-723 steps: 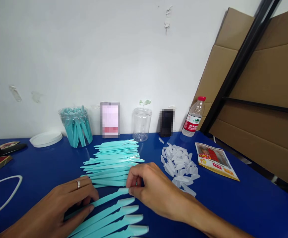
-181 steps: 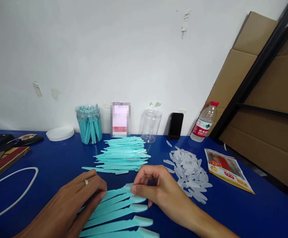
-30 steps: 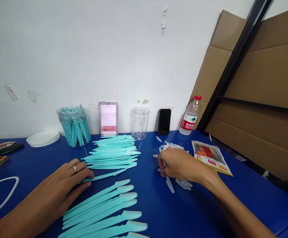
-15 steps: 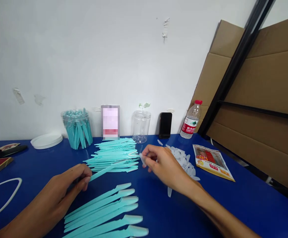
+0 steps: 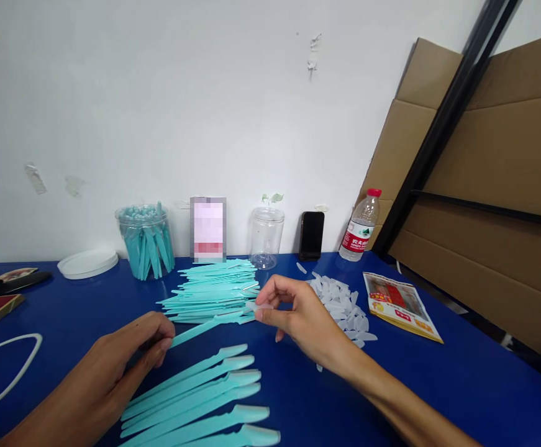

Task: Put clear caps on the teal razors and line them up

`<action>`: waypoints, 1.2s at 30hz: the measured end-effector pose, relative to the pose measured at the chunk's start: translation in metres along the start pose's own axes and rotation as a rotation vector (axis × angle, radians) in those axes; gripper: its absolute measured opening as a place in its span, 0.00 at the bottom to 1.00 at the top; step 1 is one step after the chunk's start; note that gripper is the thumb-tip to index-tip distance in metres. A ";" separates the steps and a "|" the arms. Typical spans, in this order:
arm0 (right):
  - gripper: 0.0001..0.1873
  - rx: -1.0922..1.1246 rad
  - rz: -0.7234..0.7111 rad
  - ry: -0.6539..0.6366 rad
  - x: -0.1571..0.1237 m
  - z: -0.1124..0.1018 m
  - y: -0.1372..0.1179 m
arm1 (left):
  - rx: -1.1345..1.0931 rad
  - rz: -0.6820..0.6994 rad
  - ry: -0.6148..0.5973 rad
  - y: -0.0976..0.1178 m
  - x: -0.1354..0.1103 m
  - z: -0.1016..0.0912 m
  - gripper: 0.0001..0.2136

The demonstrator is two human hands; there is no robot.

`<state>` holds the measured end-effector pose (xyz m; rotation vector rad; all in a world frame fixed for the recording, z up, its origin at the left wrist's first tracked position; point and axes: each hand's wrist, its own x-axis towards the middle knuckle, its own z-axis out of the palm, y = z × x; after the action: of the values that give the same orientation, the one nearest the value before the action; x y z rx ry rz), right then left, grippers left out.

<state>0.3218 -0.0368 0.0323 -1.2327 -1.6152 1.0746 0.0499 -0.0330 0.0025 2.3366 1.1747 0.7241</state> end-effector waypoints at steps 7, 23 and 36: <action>0.10 0.085 -0.002 -0.021 -0.003 0.006 0.001 | 0.026 0.021 -0.001 0.002 -0.001 0.000 0.11; 0.06 0.091 0.017 -0.070 -0.005 0.009 0.004 | 0.018 -0.003 -0.021 -0.001 -0.004 0.003 0.11; 0.12 0.210 0.030 -0.069 -0.008 0.016 0.001 | -0.003 0.054 0.025 0.001 -0.003 0.002 0.11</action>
<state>0.3079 -0.0466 0.0259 -1.0934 -1.4961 1.2831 0.0502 -0.0362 0.0001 2.3717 1.1235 0.7757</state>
